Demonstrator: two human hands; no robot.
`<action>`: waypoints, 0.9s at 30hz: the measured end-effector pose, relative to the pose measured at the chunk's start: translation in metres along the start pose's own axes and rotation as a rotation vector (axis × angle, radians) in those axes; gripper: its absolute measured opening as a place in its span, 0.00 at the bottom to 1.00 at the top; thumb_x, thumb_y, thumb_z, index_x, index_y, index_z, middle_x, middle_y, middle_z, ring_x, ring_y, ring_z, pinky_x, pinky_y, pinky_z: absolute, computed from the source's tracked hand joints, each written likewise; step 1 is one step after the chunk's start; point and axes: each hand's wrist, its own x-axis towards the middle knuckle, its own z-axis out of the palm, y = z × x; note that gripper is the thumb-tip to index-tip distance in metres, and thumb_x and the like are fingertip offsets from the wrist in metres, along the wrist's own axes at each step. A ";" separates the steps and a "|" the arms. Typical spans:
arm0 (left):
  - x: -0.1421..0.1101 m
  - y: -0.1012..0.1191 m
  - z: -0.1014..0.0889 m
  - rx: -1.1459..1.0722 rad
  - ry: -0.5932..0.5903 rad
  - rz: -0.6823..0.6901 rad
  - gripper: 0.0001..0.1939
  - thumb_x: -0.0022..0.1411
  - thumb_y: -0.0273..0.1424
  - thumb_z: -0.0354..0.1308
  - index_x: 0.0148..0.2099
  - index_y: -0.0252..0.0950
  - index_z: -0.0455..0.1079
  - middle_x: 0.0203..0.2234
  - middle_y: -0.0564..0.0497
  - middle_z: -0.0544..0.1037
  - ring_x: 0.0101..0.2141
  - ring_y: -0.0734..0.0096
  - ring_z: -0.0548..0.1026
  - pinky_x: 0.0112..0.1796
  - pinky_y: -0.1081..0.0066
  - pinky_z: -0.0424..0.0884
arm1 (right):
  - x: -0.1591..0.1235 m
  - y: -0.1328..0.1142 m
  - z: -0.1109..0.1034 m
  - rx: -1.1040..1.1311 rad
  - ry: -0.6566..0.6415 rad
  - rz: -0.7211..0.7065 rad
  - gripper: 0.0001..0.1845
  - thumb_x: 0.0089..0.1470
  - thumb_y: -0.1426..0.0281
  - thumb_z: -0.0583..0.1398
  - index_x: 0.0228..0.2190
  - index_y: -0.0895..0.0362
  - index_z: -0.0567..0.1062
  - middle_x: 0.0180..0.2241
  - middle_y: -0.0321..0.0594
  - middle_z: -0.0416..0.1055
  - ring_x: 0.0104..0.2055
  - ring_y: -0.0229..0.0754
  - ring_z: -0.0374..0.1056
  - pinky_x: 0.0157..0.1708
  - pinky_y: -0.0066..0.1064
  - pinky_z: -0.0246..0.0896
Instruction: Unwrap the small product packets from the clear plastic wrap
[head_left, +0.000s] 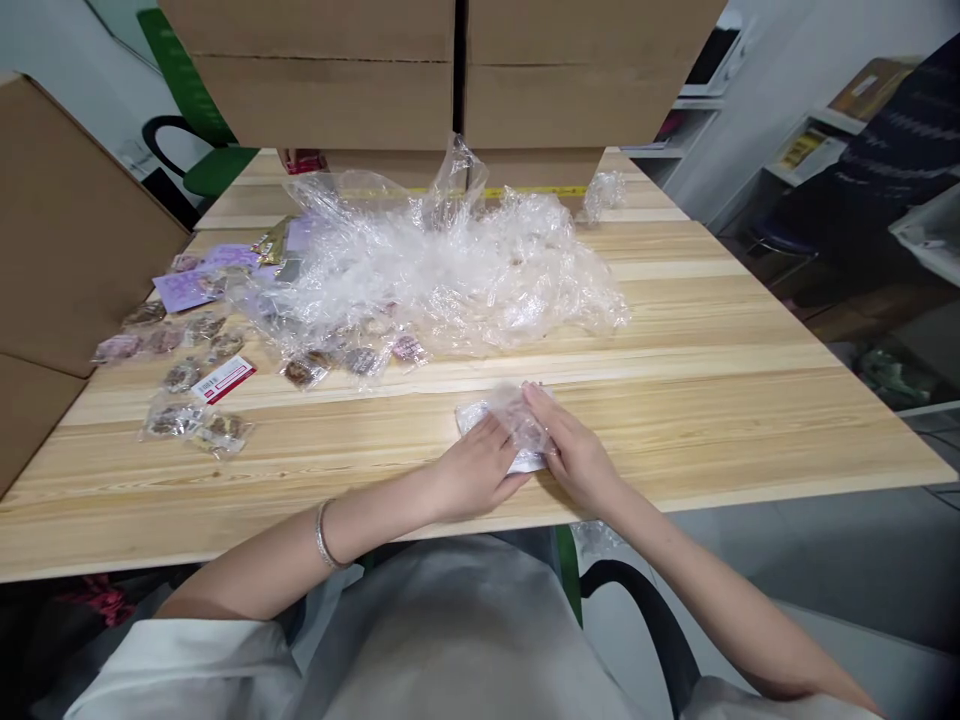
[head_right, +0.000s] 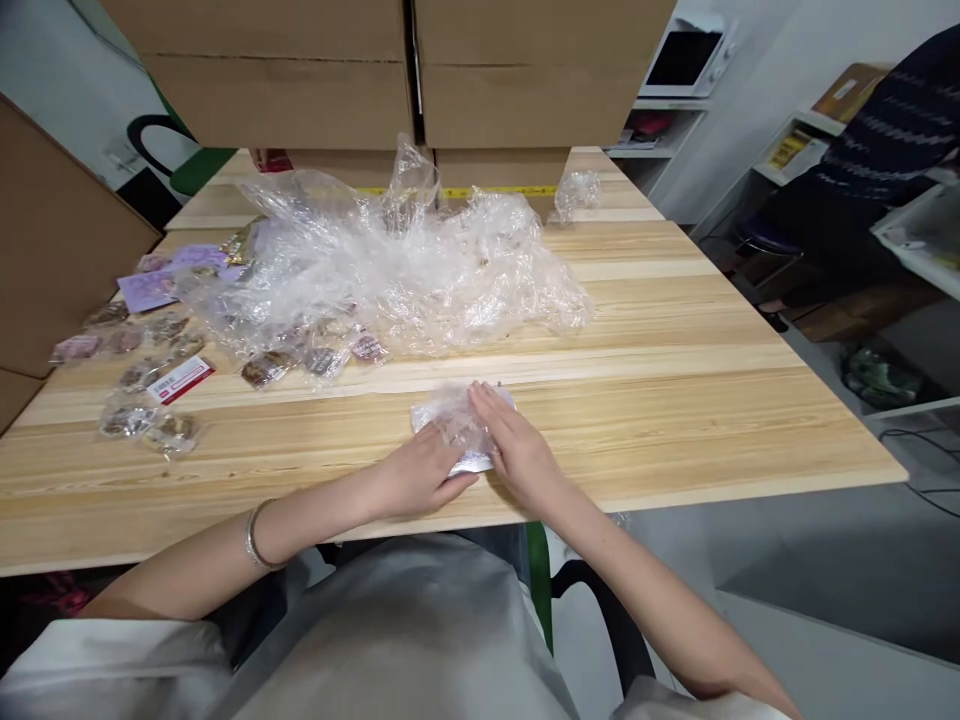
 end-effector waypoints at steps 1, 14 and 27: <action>-0.002 -0.003 -0.005 -0.073 -0.012 0.025 0.29 0.65 0.32 0.55 0.66 0.33 0.56 0.62 0.34 0.66 0.63 0.48 0.62 0.61 0.50 0.61 | 0.001 -0.001 0.001 -0.039 -0.042 -0.056 0.33 0.67 0.68 0.46 0.70 0.52 0.47 0.69 0.45 0.52 0.71 0.47 0.49 0.67 0.50 0.50; -0.009 -0.002 -0.013 0.167 0.092 0.098 0.39 0.71 0.46 0.49 0.72 0.29 0.40 0.70 0.32 0.50 0.71 0.50 0.41 0.66 0.48 0.48 | -0.001 -0.011 0.017 -0.372 -0.216 -0.139 0.42 0.61 0.52 0.54 0.66 0.65 0.56 0.68 0.59 0.51 0.72 0.61 0.39 0.68 0.61 0.37; -0.023 -0.037 -0.037 0.029 -0.013 0.092 0.29 0.63 0.30 0.56 0.66 0.35 0.62 0.63 0.37 0.67 0.63 0.53 0.66 0.60 0.55 0.64 | -0.020 0.017 -0.030 0.020 -0.185 -0.095 0.37 0.58 0.64 0.62 0.66 0.48 0.59 0.67 0.46 0.57 0.68 0.51 0.55 0.62 0.50 0.58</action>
